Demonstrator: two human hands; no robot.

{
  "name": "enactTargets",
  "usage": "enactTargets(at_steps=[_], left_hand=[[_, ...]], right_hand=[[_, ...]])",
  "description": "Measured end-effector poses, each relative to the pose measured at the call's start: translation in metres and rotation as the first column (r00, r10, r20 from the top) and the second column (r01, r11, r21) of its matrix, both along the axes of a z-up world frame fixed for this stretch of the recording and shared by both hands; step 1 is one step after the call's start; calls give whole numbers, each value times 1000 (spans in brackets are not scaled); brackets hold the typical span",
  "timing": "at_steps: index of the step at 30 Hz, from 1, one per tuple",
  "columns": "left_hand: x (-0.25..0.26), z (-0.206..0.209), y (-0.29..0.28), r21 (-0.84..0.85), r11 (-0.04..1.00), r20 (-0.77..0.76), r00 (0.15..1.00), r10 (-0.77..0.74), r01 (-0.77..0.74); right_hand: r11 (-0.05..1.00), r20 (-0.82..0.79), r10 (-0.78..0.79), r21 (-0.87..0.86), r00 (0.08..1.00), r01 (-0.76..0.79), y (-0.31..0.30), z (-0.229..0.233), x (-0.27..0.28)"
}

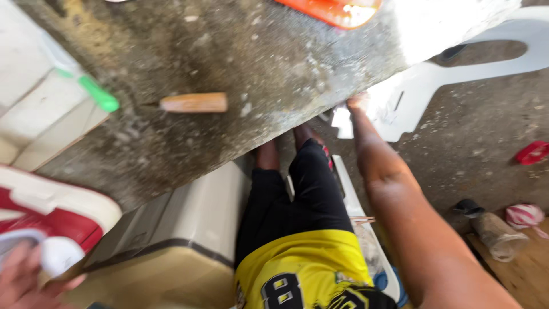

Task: The person cleans a pair of shoes using a brush and a white cloth, then places them into a washing machine and scrubs the insoles with the brush.

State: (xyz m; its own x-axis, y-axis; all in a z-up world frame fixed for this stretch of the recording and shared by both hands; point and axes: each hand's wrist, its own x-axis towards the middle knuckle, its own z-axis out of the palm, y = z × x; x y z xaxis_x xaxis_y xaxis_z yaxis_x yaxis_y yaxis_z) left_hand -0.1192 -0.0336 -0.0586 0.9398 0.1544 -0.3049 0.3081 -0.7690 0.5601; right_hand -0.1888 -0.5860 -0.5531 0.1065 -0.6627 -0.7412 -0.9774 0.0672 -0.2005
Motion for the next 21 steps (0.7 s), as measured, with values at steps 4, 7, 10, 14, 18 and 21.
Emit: enactTargets(at_steps=[4,7,10,14,18,21], left_hand=[[32,10,16,-192,978,-110,992,55,-76],[40,8,13,-318,938,-160,983,91,-138],[52,5,5,-509,837,-210,972,106,-201],[64,-4,-7,-692,648,-274,946,173,-319],[74,-11,-10,-686,543,-386,875,291,-484],[86,-6,-14,-680,467,-465,825,321,-565]], right_hand=[[985,322,162,9,933,-174,20,38,-26],[964,666,-17,209,746,-164,15,106,-45],[913,573,170,214,802,-347,9,208,-54],[788,672,100,396,733,-471,40,363,-24],[579,815,-56,497,577,-647,93,482,17],[357,992,101,37,78,-933,154,526,76]])
